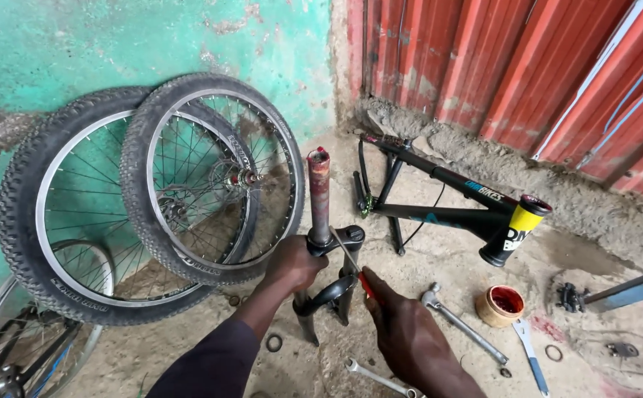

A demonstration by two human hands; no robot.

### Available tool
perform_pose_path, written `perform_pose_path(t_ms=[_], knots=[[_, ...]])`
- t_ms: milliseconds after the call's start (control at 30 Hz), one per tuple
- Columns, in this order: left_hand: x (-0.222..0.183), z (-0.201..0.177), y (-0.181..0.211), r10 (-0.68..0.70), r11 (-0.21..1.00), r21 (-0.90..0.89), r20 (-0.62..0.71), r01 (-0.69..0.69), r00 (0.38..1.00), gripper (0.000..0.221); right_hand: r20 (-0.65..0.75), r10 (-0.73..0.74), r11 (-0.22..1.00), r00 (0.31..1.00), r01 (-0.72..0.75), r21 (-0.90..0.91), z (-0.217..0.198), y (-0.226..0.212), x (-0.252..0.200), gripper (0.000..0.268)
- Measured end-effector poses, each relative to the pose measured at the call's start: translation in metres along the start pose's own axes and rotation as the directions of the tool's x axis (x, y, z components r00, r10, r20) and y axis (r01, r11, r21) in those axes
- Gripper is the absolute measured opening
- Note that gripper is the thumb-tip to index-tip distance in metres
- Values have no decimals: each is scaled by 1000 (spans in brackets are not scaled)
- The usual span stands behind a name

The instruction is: Using a screwdriver to adjust or repair the internal components of a bicycle front fork.

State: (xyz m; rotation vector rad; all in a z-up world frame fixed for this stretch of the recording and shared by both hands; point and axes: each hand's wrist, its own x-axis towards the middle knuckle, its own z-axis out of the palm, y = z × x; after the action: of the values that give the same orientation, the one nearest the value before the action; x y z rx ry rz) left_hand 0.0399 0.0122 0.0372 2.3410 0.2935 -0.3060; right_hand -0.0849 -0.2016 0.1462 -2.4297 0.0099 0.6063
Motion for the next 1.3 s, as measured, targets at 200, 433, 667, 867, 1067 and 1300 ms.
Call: perform_pose_path(t_ms=[200, 433, 667, 867, 1067, 1300], knots=[[7, -7, 16, -23, 1000, 23, 84, 21, 996, 28, -35, -53, 998, 998, 53, -21, -7, 8, -2, 52], [26, 3, 1, 42, 979, -203, 133, -14, 990, 33, -24, -3, 1000, 1000, 4, 6, -3, 13, -1, 53], [-2, -14, 33, 8, 999, -32, 207, -1, 978, 39, -5, 29, 984, 1000, -29, -176, 2, 21, 6, 56], [-28, -6, 54, -22, 917, 398, -9, 24, 1000, 16, -40, 20, 999, 999, -22, -45, 0, 16, -4, 57], [-33, -8, 62, -115, 933, 339, -37, 121, 993, 12, -6, -8, 1000, 1000, 8, 6, 2, 16, 1, 56], [-32, -8, 48, 34, 935, 355, -64, -10, 997, 12, 14, 40, 998, 999, -40, 40, 12, 16, -1, 56]])
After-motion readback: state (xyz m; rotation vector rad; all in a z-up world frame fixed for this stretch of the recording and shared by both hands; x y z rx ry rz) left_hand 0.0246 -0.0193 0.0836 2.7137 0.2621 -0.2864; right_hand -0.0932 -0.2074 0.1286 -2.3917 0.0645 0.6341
